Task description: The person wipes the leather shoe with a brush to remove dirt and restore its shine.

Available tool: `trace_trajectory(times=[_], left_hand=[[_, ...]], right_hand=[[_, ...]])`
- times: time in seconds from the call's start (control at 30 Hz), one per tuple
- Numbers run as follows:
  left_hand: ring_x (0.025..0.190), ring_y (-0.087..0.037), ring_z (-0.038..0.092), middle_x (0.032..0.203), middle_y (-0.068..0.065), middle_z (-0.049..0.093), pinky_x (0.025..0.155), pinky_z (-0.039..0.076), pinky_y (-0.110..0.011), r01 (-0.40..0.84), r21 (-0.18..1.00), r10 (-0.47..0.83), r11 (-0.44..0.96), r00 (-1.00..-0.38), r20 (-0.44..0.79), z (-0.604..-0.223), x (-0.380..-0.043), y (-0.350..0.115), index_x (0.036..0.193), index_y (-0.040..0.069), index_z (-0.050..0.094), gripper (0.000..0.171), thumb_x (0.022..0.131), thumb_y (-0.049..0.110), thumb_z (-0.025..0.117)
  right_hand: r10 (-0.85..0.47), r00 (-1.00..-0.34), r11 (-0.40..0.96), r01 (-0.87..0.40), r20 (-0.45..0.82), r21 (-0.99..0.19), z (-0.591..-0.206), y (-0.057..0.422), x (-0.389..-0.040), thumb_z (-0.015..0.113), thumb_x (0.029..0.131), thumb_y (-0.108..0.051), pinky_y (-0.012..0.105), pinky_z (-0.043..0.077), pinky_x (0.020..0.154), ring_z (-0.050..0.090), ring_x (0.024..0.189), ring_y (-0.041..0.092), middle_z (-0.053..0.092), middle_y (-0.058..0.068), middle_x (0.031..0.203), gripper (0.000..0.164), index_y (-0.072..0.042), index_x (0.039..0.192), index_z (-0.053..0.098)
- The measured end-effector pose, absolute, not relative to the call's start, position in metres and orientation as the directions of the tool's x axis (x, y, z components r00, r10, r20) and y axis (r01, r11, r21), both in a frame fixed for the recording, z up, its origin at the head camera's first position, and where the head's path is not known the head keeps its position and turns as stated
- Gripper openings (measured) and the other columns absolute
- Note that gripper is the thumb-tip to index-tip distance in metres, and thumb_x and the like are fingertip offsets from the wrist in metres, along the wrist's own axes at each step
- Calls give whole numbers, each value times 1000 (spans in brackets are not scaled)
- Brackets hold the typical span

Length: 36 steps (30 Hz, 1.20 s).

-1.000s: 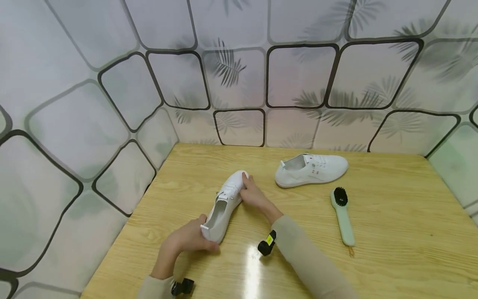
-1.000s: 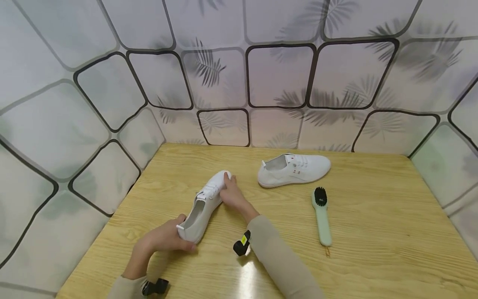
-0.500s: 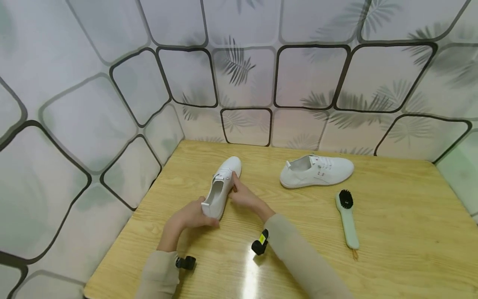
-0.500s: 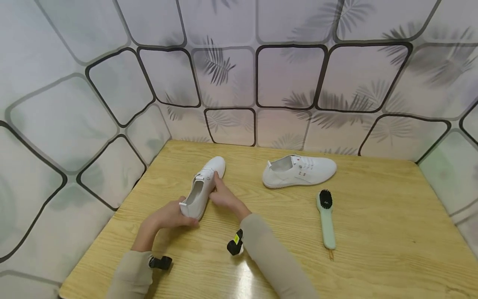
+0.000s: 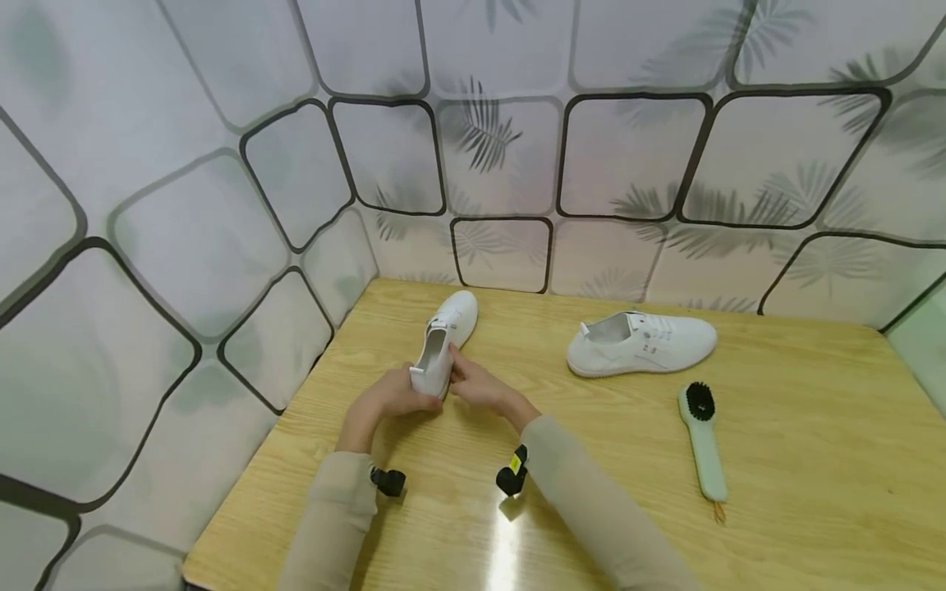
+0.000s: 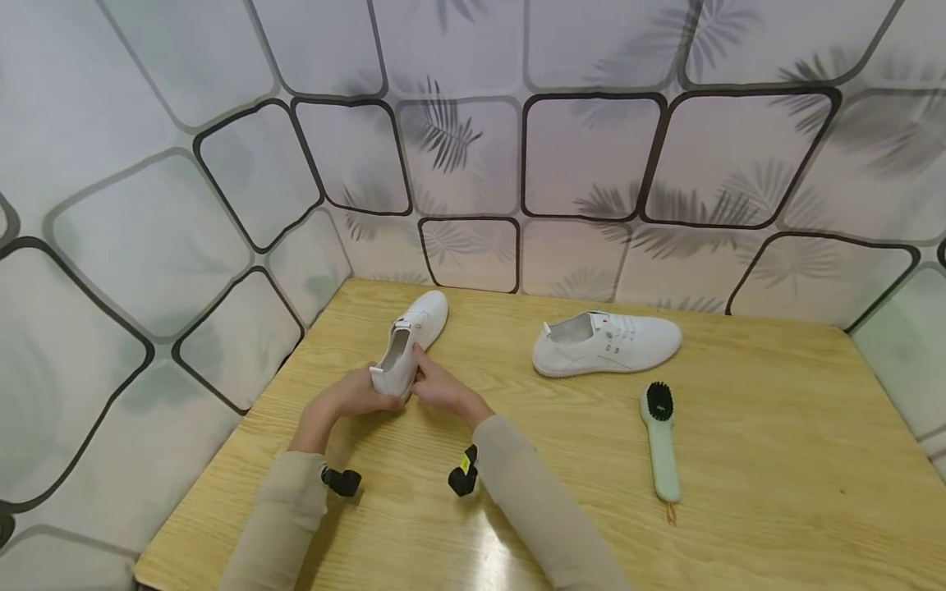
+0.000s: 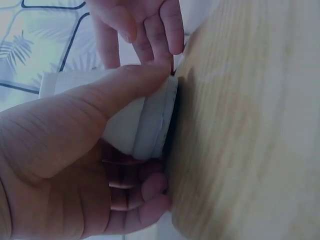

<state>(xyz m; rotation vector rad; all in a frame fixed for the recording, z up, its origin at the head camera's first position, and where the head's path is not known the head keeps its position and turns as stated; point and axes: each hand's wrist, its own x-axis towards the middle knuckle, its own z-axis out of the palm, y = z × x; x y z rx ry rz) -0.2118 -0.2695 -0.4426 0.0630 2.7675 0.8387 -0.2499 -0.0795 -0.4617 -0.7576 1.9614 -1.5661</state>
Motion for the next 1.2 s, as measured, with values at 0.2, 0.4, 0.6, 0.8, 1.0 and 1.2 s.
trace_trajectory(times=[0.2,0.4,0.6,0.8,1.0,1.2], left_hand=[[86,-21,60,101,-11,67,80,50,-39,-51,520,77,853,-972,-220,-442,-219,-268,121,-3,58,63,76,33,83],[84,-22,59,99,-11,67,78,50,-39,-71,523,52,850,-975,-217,-440,-227,-269,119,-3,58,60,76,31,83],[86,-22,59,102,-12,67,80,50,-39,-93,527,29,845,-975,-219,-441,-233,-273,119,-3,59,61,77,34,83],[89,-24,60,104,-13,66,83,50,-41,-96,535,24,839,-977,-212,-440,-239,-276,121,-2,58,62,77,35,82],[89,-23,59,105,-12,66,82,50,-40,-91,552,35,829,-976,-213,-442,-244,-274,123,-2,55,66,77,37,82],[90,-24,59,106,-13,64,80,50,-40,-109,564,12,818,-978,-207,-443,-242,-277,126,-2,53,69,77,36,82]], right_hand=[[-713,-694,263,-125,-105,-957,-459,-85,-254,42,91,8,40,21,119,23,148,29,13,18,163,82,-4,158,-3],[-718,-692,279,-181,-80,-943,-457,-88,-262,43,91,9,40,22,119,20,149,27,12,17,163,82,-3,157,-3],[-724,-683,285,-170,-95,-943,-453,-91,-268,43,89,11,40,22,119,17,149,27,8,15,164,84,-4,158,-3],[-732,-674,285,-172,-98,-943,-450,-94,-274,43,87,12,40,20,119,17,149,29,5,19,164,86,0,157,-6],[-742,-658,319,-181,-127,-930,-448,-90,-278,41,84,13,39,19,120,10,150,25,1,17,164,89,-2,156,-9],[-761,-642,292,-207,-96,-934,-451,-92,-279,40,84,13,40,13,121,2,151,26,-4,17,164,88,0,156,-10]])
